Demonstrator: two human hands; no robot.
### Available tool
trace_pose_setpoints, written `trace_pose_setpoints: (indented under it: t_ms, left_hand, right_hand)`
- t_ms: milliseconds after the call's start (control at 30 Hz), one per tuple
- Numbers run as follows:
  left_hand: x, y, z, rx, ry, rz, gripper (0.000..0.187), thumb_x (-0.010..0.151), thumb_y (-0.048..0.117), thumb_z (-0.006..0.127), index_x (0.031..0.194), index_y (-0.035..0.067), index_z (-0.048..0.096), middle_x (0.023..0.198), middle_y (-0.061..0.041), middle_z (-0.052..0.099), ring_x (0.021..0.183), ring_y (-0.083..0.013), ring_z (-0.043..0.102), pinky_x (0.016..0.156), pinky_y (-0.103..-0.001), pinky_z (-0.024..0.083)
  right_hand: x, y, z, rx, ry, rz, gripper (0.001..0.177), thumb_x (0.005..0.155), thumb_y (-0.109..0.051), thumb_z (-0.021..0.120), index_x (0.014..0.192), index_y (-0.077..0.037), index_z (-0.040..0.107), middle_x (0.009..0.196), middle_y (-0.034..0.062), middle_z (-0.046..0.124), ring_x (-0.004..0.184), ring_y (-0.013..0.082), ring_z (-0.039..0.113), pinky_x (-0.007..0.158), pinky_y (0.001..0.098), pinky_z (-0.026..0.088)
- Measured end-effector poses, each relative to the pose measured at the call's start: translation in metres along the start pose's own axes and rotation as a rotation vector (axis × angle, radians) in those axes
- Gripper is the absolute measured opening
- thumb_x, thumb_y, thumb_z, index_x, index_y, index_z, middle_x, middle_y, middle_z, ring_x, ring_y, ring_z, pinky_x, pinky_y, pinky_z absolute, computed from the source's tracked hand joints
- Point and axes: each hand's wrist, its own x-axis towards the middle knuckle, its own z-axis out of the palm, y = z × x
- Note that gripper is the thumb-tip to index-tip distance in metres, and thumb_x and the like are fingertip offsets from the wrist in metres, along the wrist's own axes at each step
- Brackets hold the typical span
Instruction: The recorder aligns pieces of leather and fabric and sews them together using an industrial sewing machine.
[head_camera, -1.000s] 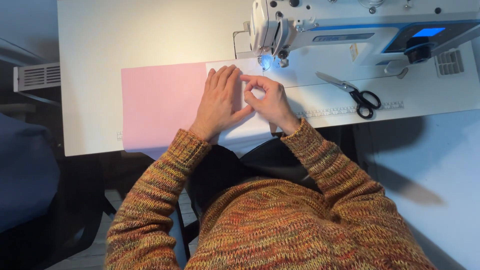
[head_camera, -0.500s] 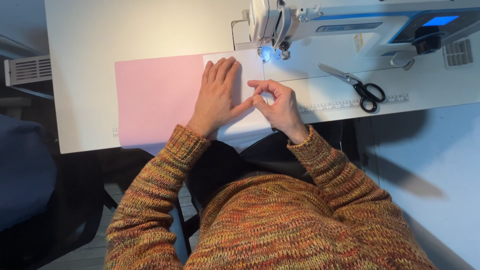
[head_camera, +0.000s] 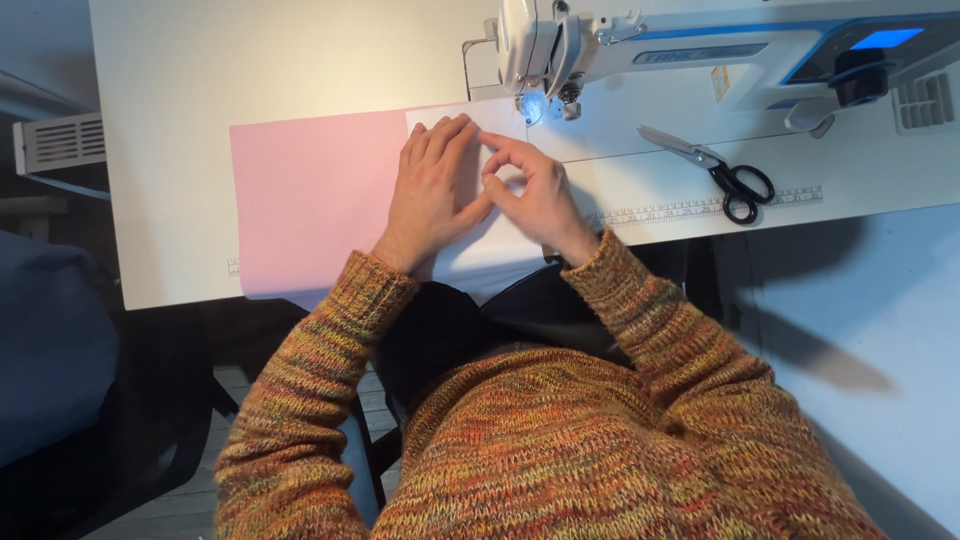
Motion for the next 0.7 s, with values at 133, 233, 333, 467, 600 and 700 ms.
trace_pose_setpoints:
  t_ms: [133,233,333,467,600,700]
  left_hand:
    - [0.003,0.002,0.002,-0.004,-0.003,-0.094,0.051,0.096,0.023,0.065,0.145,0.008,0.056,0.146,-0.011,0.056,0.138,-0.0308,0.049,0.119,-0.051,0.033]
    - [0.021,0.002,-0.009,0.071,-0.061,-0.154,0.047,0.094,0.017,0.063,0.140,0.014,0.063,0.131,-0.007,0.065,0.122,-0.0270,0.057,0.104,-0.046,0.043]
    - [0.049,-0.010,-0.015,-0.033,-0.112,-0.267,0.034,0.094,0.026,0.066,0.126,0.015,0.071,0.104,-0.006,0.074,0.093,-0.0231,0.069,0.083,-0.038,0.053]
    - [0.079,-0.014,-0.013,-0.071,-0.167,-0.316,0.033,0.088,0.044,0.078,0.087,0.011,0.082,0.074,-0.004,0.077,0.061,-0.0185,0.071,0.057,-0.035,0.055]
    - [0.094,-0.021,-0.007,-0.016,-0.351,-0.359,0.032,0.083,0.045,0.081,0.089,0.013,0.082,0.078,-0.007,0.077,0.066,-0.0201,0.073,0.066,-0.034,0.059]
    - [0.100,-0.033,-0.006,0.069,-0.378,-0.338,0.033,0.080,0.041,0.083,0.088,0.009,0.081,0.078,-0.007,0.077,0.067,-0.0198,0.072,0.066,-0.035,0.058]
  right_hand:
    - [-0.005,0.006,-0.002,-0.250,0.008,-0.051,0.009,0.093,-0.012,0.070,0.093,-0.003,0.066,0.143,0.0132,0.065,0.130,0.0260,0.064,0.096,0.0399,0.058]
    - [-0.003,0.011,-0.003,-0.288,0.009,-0.116,0.010,0.093,-0.013,0.072,0.093,-0.004,0.068,0.139,0.0133,0.068,0.134,0.0285,0.062,0.100,0.0431,0.056]
    - [-0.003,0.005,-0.002,-0.282,-0.001,-0.110,0.011,0.092,-0.013,0.071,0.091,-0.003,0.067,0.134,0.0131,0.070,0.133,0.0290,0.062,0.100,0.0419,0.058]
    - [-0.002,0.024,-0.002,-0.298,-0.018,-0.100,0.014,0.090,-0.013,0.071,0.087,-0.001,0.064,0.136,0.0179,0.064,0.129,0.0310,0.063,0.100,0.0384,0.060]
    - [-0.002,0.026,-0.002,-0.341,-0.006,-0.086,0.017,0.089,-0.014,0.072,0.083,-0.001,0.063,0.130,0.0192,0.065,0.128,0.0315,0.064,0.098,0.0371,0.061]
    - [-0.002,0.035,-0.002,-0.366,-0.014,-0.134,0.019,0.090,-0.013,0.072,0.079,-0.002,0.062,0.123,0.0146,0.074,0.132,0.0309,0.064,0.104,0.0402,0.058]
